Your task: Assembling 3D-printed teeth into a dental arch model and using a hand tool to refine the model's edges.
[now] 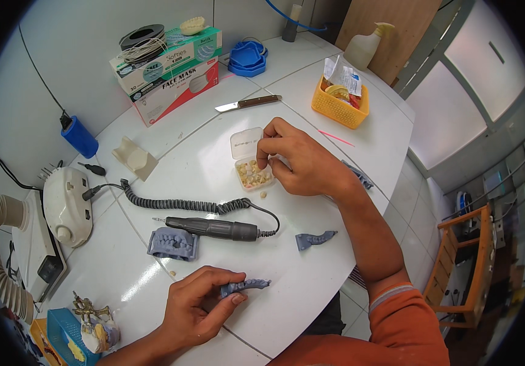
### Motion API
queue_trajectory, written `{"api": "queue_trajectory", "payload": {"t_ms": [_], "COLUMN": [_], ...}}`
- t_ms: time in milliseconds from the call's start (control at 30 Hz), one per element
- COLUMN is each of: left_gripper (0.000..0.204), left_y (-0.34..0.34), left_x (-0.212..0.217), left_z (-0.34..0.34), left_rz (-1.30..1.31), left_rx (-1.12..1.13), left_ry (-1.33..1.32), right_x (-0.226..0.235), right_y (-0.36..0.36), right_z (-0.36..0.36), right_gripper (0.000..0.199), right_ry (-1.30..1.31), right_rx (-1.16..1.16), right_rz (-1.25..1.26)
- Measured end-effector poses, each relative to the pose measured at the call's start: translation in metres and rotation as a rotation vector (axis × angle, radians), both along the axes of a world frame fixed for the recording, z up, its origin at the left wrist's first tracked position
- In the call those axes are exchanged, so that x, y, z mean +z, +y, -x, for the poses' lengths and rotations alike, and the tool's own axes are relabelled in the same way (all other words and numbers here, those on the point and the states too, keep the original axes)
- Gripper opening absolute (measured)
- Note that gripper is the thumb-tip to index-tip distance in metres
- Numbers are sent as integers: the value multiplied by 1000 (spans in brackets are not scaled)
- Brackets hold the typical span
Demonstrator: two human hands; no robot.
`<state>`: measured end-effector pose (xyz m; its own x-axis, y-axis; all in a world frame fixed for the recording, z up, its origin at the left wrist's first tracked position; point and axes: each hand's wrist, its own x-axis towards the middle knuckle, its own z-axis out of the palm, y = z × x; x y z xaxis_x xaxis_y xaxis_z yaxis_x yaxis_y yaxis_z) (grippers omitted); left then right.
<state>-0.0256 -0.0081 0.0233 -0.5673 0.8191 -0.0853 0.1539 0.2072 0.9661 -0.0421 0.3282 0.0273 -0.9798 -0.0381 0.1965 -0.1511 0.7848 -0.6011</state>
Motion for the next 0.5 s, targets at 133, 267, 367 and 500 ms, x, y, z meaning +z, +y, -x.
{"api": "queue_trajectory", "payload": {"t_ms": [133, 267, 367, 500], "left_gripper": [27, 27, 27, 27], "left_y": [0, 0, -1, -1], "left_x": [0, 0, 1, -2], "left_z": [0, 0, 0, 0], "left_rz": [0, 0, 10, -5], "left_rx": [0, 3, -3, -6], "left_ry": [-3, 0, -9, -4], "right_x": [-3, -1, 2, -1], "right_y": [1, -2, 0, 2], "right_z": [0, 0, 0, -1], "right_gripper": [21, 23, 23, 23], "right_ry": [-5, 15, 8, -30], "right_rx": [14, -7, 16, 62], "right_rz": [2, 38, 79, 19]}}
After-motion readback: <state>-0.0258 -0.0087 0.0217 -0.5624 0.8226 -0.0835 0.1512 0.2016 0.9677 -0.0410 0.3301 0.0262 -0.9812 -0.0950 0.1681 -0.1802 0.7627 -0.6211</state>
